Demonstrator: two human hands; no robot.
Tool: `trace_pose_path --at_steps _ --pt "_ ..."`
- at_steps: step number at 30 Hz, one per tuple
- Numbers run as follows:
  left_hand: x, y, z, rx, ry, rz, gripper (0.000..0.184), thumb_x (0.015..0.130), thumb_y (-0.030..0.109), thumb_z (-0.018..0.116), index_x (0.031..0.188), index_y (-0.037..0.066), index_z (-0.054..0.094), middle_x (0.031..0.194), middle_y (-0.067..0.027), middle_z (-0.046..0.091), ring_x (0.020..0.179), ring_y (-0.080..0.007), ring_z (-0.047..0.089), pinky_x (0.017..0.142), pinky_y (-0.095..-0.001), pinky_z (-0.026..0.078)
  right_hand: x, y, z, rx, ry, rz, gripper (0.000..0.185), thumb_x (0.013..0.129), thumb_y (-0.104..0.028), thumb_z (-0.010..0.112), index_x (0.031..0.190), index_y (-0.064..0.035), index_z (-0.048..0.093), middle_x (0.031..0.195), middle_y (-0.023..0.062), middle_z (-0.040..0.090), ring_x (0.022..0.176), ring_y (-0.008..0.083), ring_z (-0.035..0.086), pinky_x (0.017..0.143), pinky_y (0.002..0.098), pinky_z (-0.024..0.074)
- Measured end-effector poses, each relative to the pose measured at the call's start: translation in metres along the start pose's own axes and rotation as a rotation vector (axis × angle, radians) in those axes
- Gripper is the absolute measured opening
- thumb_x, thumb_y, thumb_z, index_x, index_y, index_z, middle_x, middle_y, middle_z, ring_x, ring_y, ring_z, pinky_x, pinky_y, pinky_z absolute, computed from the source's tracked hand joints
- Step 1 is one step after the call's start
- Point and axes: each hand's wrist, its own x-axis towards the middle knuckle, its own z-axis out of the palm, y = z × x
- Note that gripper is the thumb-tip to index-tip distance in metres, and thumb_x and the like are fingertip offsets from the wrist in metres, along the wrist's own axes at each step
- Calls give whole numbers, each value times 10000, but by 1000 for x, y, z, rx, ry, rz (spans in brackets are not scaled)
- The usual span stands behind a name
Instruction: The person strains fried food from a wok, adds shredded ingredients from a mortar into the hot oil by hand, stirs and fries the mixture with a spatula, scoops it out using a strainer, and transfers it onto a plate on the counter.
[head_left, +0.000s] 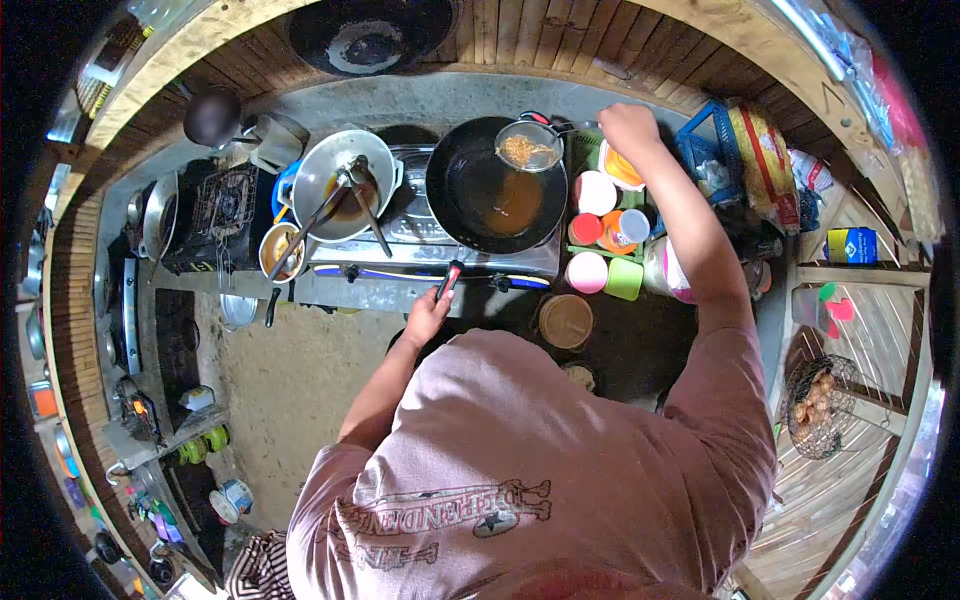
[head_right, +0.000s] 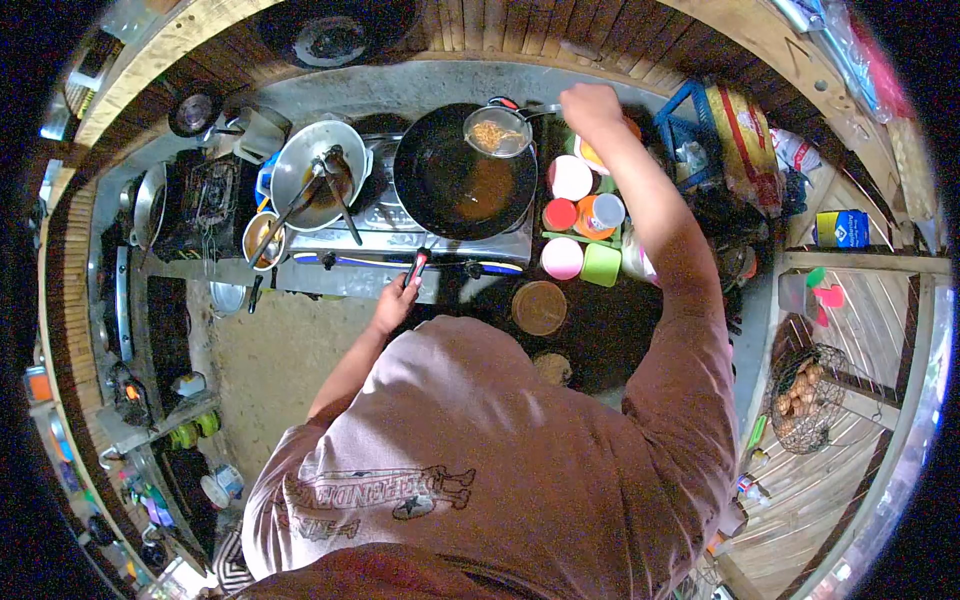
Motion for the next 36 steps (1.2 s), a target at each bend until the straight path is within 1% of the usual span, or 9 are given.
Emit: trace_pose_path --at_steps 6,13,15,18,21,24,32,34,36 --pt "-4 9 0 101 32 42 360 984 352 591 860 14 575 585 -48 534 520 -152 485 518 -353 413 8 -30 -23 -174 -60 -167 186 835 -145 589 861 -110 770 862 100 741 843 282 731 686 476 568" --pt "-1 7 2 130 44 33 364 986 354 586 862 12 576 568 -45 525 507 -154 485 511 -354 414 -6 -23 34 -51 -136 -69 176 827 -158 606 862 -94 766 880 117 742 856 301 724 721 477 549" --pt "1 -2 5 95 46 -3 366 986 354 588 856 12 572 566 -42 522 503 -148 481 504 -350 413 -21 -22 60 197 -355 43 178 809 -168 624 858 -54 752 877 156 732 824 327 717 706 479 543" --pt "-1 5 4 146 52 38 369 984 356 590 852 12 569 568 -44 531 502 -148 492 500 -349 416 -44 -18 144 686 -445 -206 175 832 -147 636 905 -22 733 790 160 709 668 273 673 589 453 502" --pt "-2 5 4 118 50 38 371 983 355 592 844 12 568 572 -47 547 502 -154 511 500 -352 424 -69 -43 161 1070 -698 257 160 938 -125 588 982 -53 724 672 29 619 553 132 558 499 318 427" --pt "-6 14 5 43 31 -9 372 982 354 595 847 8 578 585 -52 569 507 -157 533 505 -348 433 -77 -49 169 1173 -735 355 174 955 -126 584 1039 -53 718 687 40 635 546 142 552 507 318 437" --pt "-2 3 6 18 7 -21 330 994 350 589 913 32 565 608 6 519 497 -96 453 460 -284 364 -62 1 170 1279 -417 271 201 947 -119 593 1095 -43 706 793 66 684 670 162 604 598 374 486" --pt "-1 2 6 -12 19 -37 347 994 344 584 854 27 578 605 -14 539 506 -110 474 481 -308 396 -60 6 110 1034 -314 235 227 884 23 596 1089 9 691 887 56 688 787 150 627 652 313 483" --pt "-2 3 5 -8 26 -35 343 994 342 585 853 29 576 605 -10 538 507 -106 472 480 -305 393 -53 14 85 895 -287 195 187 896 -76 629 1058 -15 697 926 116 726 859 215 675 737 352 508"
